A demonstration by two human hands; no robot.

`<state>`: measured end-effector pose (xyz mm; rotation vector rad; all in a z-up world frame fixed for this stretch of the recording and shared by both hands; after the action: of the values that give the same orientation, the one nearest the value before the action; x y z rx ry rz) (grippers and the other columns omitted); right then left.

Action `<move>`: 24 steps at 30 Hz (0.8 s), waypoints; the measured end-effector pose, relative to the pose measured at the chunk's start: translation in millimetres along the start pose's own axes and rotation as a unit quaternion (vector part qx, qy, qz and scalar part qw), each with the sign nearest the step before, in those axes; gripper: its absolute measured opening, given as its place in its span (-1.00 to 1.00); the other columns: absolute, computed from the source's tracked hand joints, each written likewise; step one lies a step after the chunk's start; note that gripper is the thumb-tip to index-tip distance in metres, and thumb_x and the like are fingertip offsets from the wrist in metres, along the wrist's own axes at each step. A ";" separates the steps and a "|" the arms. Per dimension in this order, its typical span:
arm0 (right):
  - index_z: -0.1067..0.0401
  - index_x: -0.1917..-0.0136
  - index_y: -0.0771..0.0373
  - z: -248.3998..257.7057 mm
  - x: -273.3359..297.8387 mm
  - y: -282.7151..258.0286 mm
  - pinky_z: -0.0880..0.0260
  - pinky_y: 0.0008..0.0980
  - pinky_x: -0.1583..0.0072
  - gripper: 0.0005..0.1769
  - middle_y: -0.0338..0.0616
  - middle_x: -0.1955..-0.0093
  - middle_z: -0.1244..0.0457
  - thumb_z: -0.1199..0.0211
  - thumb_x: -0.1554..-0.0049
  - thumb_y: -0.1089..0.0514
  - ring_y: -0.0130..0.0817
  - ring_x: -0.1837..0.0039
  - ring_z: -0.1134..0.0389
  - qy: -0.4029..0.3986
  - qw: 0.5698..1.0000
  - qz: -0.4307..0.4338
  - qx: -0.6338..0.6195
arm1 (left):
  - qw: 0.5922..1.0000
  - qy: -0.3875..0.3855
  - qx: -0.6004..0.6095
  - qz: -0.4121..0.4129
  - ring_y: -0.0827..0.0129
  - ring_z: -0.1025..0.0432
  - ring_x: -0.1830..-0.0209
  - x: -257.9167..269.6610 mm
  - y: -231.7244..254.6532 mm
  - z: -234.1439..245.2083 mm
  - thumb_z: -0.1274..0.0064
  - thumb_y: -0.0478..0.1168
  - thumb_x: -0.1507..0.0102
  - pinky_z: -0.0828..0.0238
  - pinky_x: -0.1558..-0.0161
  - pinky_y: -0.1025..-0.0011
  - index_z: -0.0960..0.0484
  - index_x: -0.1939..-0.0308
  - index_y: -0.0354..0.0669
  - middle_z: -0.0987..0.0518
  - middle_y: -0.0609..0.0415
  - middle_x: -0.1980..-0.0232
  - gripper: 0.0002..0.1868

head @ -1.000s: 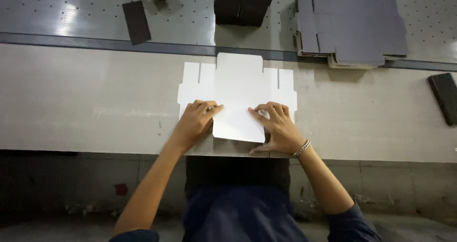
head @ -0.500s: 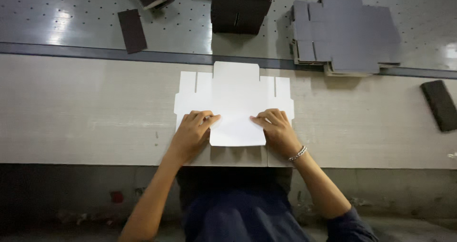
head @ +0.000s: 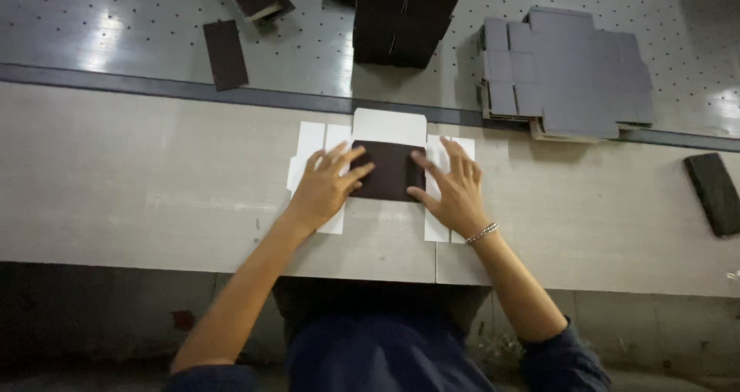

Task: The person assembles small rectangular boxes from flat white cardboard sheets on a perforated metal workbench. They fold the flaps of the cardboard along pre-scored lines to form the box shape and then stack the finished boxes with others nearby.

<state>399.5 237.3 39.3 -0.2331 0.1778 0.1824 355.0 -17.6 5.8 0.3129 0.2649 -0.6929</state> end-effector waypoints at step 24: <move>0.19 -0.68 -0.32 -26.3 -15.8 -23.9 0.27 0.35 -0.51 -0.33 0.16 -0.69 0.27 0.36 -0.36 -0.34 0.18 -0.69 0.33 -0.042 0.988 0.076 0.126 | 0.989 -0.124 -0.074 -0.024 0.04 0.28 -0.70 -28.4 36.4 -15.7 0.30 0.68 -0.15 0.42 -0.57 -0.18 0.06 -0.63 -0.19 0.11 -0.16 -0.69 0.27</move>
<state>384.9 205.5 22.2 0.0407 0.1335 0.3190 355.9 31.0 8.0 0.0765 0.0861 -0.7485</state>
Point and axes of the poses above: each hand's wrist, its own x-axis away from the middle knuckle, its own z-axis out of the back of the hand, y = z × x, the point moved 3 cm from there along -x, towards the middle knuckle
